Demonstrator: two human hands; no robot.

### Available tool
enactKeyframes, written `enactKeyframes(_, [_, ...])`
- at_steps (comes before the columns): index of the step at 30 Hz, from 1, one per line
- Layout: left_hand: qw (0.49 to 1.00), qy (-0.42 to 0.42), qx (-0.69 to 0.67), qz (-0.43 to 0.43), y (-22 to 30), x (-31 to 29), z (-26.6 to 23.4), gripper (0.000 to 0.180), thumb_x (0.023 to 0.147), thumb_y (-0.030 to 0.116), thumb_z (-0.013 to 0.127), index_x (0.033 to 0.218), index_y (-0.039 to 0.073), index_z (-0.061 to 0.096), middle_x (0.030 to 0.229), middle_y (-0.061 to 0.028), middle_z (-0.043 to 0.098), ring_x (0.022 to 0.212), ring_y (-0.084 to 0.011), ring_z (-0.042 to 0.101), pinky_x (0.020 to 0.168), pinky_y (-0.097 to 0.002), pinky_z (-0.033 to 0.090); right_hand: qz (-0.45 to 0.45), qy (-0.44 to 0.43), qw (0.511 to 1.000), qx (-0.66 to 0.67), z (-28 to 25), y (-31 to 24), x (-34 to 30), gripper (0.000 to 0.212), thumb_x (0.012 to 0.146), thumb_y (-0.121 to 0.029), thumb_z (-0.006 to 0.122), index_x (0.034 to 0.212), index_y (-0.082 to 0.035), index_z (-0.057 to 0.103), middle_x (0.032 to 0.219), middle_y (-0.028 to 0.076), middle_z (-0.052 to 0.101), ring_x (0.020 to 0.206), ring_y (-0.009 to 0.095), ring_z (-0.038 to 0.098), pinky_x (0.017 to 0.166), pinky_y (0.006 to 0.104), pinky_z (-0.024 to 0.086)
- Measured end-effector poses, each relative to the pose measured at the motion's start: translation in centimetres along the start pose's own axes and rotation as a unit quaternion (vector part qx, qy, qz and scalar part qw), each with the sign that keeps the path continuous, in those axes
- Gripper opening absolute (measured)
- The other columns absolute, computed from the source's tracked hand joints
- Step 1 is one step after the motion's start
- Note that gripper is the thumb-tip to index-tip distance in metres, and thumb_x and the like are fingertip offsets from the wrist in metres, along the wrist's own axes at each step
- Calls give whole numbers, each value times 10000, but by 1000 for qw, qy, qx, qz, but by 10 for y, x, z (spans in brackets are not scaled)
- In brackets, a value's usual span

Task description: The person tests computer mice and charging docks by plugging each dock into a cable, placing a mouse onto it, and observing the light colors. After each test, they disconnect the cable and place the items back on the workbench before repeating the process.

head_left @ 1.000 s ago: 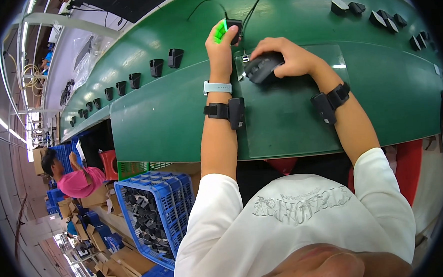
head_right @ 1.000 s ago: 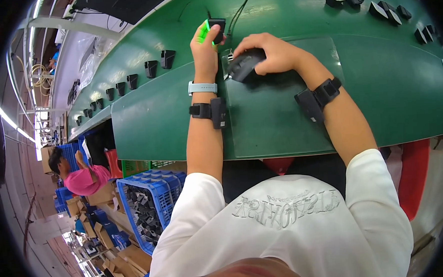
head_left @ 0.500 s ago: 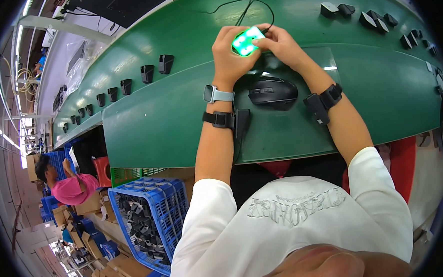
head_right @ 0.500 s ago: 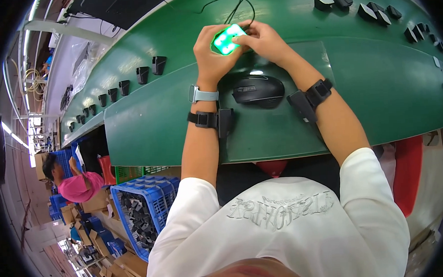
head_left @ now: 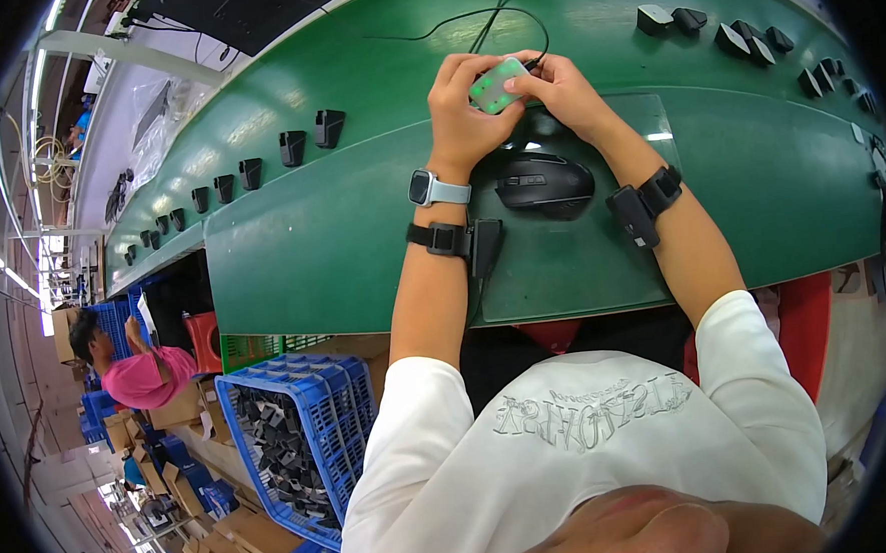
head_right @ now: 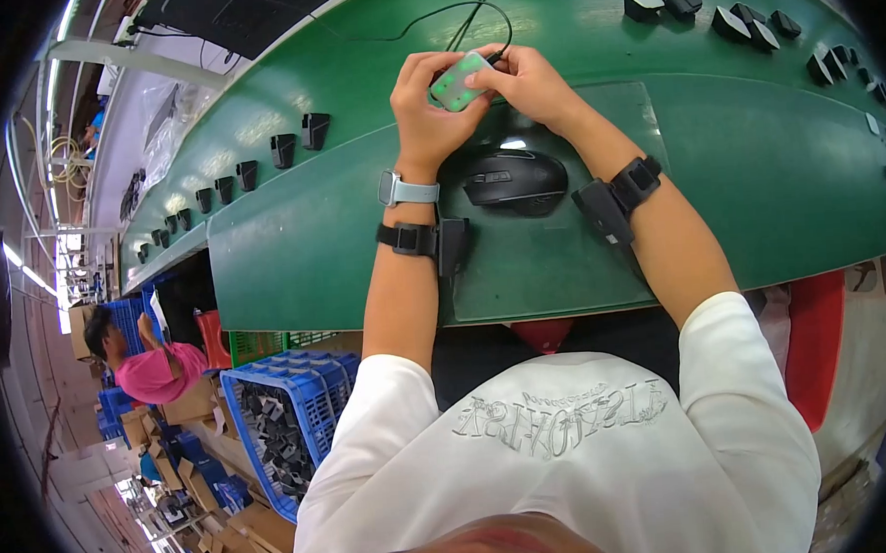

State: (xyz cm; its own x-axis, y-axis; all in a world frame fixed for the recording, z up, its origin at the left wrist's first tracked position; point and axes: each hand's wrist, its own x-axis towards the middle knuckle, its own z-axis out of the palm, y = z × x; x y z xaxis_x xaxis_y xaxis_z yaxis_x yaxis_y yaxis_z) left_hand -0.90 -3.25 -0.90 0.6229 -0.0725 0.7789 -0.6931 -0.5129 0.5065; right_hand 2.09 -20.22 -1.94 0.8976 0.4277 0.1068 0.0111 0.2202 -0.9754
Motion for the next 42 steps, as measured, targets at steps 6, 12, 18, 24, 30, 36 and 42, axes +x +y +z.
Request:
enactKeyframes(6, [999,-2,-29,-16,-2,0,2,440,646,115,865,1052,43,714,978,-104,670,849,-263,668,730,-355,561,-32,19,999,-1,0,0,0,348,949,-188,703,1252,-22,657,976,34,694,862,90,617,780,261,512])
enactKeyframes(12, [917,-61,-247,-308,0,-3,-8,212,979,208,677,1081,26,712,783,-1,670,661,-54,564,567,-232,462,-78,28,997,-7,-4,-1,1,215,984,-202,696,1098,-22,723,902,-14,668,782,66,545,701,225,447])
enactKeyframes(18, [995,-50,-56,-60,1,0,0,517,674,164,905,1110,23,665,960,-113,716,862,-249,698,801,-326,560,-72,107,990,-55,-4,5,4,273,960,-247,743,989,24,728,838,31,703,722,70,594,626,240,478])
enactKeyframes(24, [997,-34,-27,-60,-4,2,3,423,672,43,820,1083,30,721,973,-117,743,876,-230,727,820,-318,569,-71,148,985,-51,-1,16,7,278,1013,-264,679,987,12,696,792,20,672,647,77,576,594,241,472])
enactKeyframes(30, [996,-20,-25,-78,-14,-2,-5,424,678,76,856,1082,24,738,979,-115,750,872,-196,723,819,-317,571,-55,188,981,4,0,9,6,329,999,-290,688,896,18,635,729,61,661,603,108,608,564,273,517])
enactKeyframes(36, [956,169,187,-153,-62,-10,-37,480,738,253,910,1113,11,733,975,-116,711,881,-213,683,817,-348,554,-54,238,958,-153,-31,-1,8,419,1021,-371,640,861,15,625,724,45,615,642,128,540,612,309,473])
enactKeyframes(42, [865,29,392,-311,-81,-28,-43,647,770,491,826,1197,22,700,1152,-193,609,1087,-373,585,969,-472,466,-67,157,942,-290,-25,10,1,420,1003,-379,585,875,11,674,755,200,653,692,337,624,679,434,484])
